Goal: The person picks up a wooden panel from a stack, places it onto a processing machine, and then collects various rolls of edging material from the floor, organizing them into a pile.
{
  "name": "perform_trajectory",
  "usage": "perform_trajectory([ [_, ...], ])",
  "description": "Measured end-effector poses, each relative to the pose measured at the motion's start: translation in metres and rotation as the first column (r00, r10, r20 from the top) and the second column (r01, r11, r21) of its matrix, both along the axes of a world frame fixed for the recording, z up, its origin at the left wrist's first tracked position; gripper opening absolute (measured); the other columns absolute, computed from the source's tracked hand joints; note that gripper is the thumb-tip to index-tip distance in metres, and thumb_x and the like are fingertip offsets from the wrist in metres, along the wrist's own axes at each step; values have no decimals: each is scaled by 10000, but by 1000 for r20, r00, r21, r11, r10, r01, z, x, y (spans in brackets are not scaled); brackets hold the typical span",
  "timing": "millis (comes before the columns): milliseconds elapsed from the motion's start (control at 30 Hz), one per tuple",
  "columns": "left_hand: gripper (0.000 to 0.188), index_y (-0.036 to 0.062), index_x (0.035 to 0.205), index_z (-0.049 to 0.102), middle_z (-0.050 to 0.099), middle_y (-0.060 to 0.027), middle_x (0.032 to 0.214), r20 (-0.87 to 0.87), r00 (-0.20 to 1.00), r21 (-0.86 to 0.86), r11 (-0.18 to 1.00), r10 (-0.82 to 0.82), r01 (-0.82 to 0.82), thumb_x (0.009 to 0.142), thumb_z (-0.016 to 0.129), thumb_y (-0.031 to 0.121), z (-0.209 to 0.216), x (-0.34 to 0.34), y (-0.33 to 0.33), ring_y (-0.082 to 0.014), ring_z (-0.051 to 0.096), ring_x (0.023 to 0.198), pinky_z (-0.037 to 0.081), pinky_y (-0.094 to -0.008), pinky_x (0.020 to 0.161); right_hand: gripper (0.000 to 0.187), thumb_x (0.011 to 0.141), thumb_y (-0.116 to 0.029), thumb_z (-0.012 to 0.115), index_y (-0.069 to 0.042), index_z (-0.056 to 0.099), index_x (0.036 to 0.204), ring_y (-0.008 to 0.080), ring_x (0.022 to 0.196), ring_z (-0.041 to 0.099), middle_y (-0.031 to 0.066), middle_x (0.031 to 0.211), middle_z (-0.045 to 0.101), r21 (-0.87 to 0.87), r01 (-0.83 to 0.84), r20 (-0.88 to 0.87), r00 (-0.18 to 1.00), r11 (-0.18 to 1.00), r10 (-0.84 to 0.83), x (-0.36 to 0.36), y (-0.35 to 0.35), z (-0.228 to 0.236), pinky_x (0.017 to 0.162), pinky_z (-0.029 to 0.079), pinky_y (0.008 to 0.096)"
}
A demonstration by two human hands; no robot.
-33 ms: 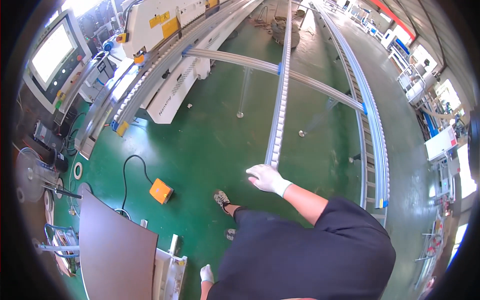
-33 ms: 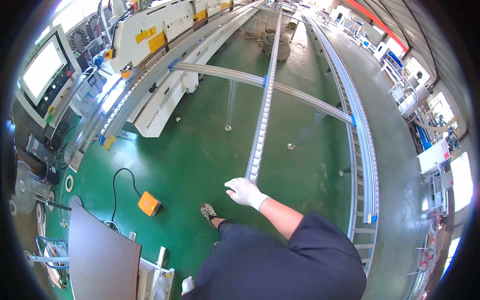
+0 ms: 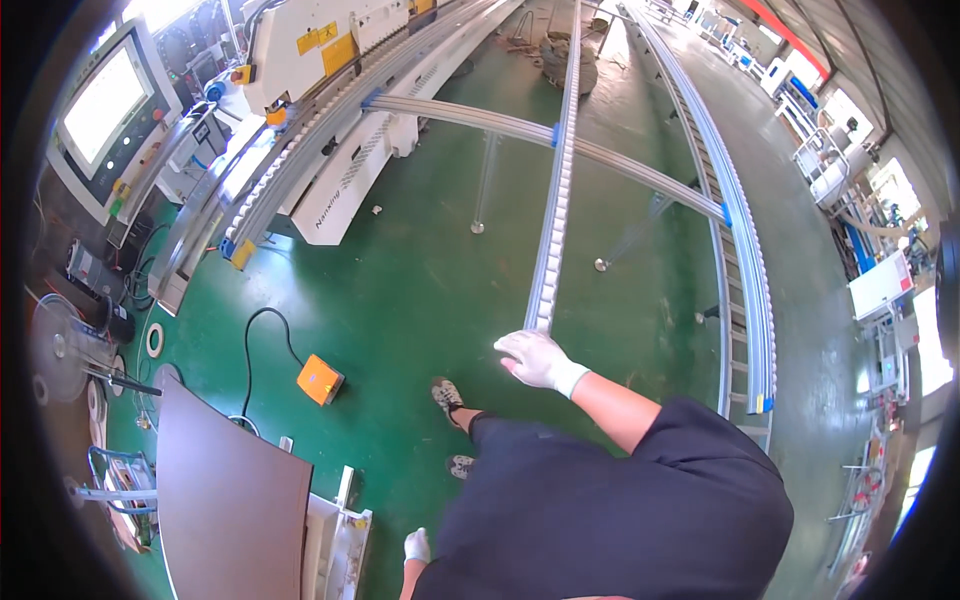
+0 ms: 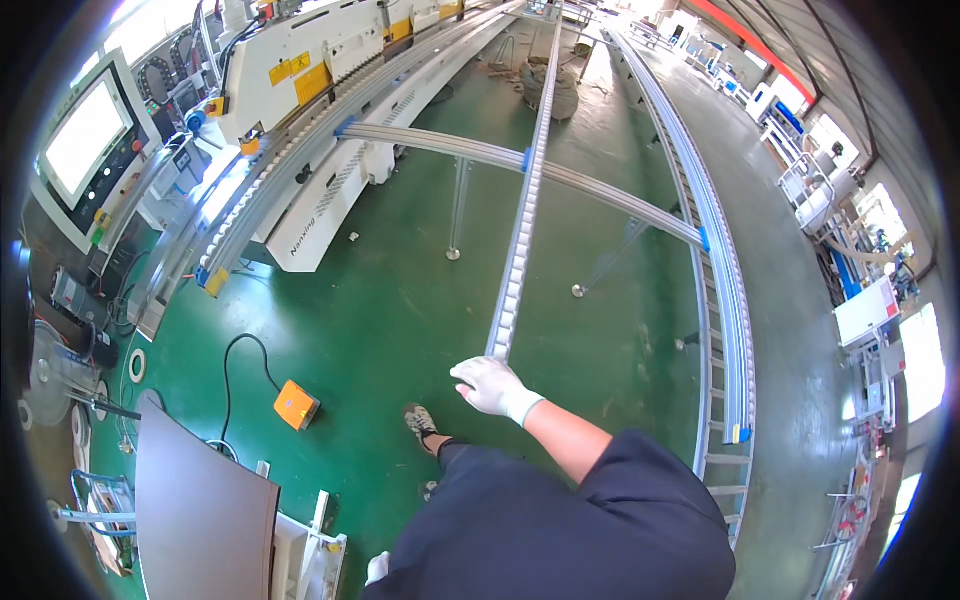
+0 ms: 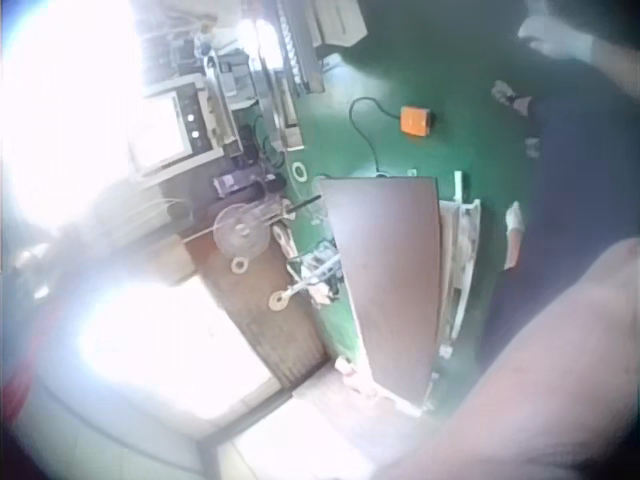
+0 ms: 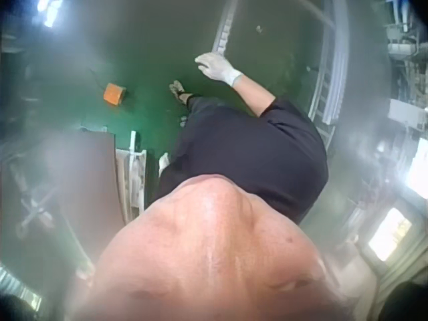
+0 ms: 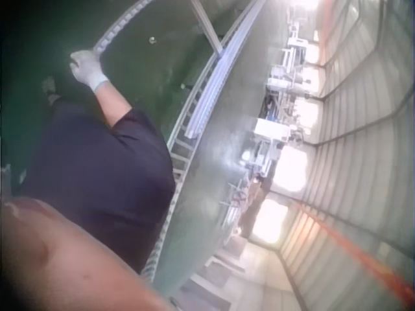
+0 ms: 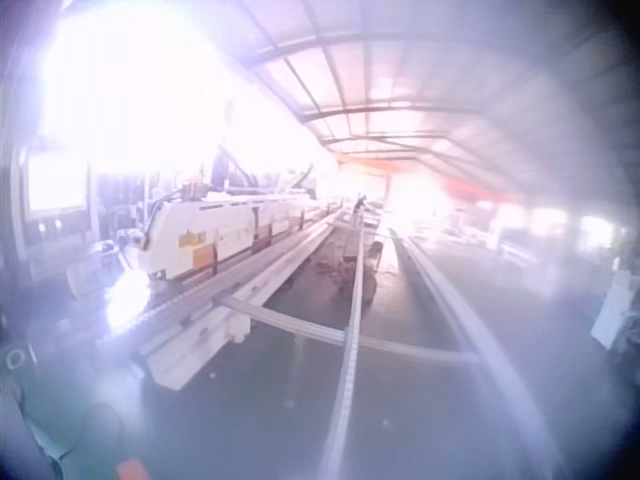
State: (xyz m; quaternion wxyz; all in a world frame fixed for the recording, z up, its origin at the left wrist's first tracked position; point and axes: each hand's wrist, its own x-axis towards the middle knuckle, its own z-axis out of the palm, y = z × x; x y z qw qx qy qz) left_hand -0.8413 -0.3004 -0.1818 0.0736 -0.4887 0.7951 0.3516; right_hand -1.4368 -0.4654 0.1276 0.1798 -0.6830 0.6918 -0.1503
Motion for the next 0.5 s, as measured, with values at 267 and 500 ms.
perform_trajectory([
  [267,383,-42,1093,696,705,-282,1098,-138,969,210,963,203,-172,1001,538,295,-5,-89,-16,-444,647,1093,503,-489,964,437,1013,-327,587,-70,634,1363,329,1354,556,148,1451,609,11,146,22,989,989,-146,-32,138,-2,1154,429,441],
  [500,212,95,836,622,477,37,726,-123,617,476,592,777,-651,969,613,260,65,-166,-59,-86,424,656,349,-295,595,462,1012,-353,576,-79,625,1381,322,1369,548,140,1458,609,51,374,32,926,926,-376,-160,253,-13,1180,410,419],
])
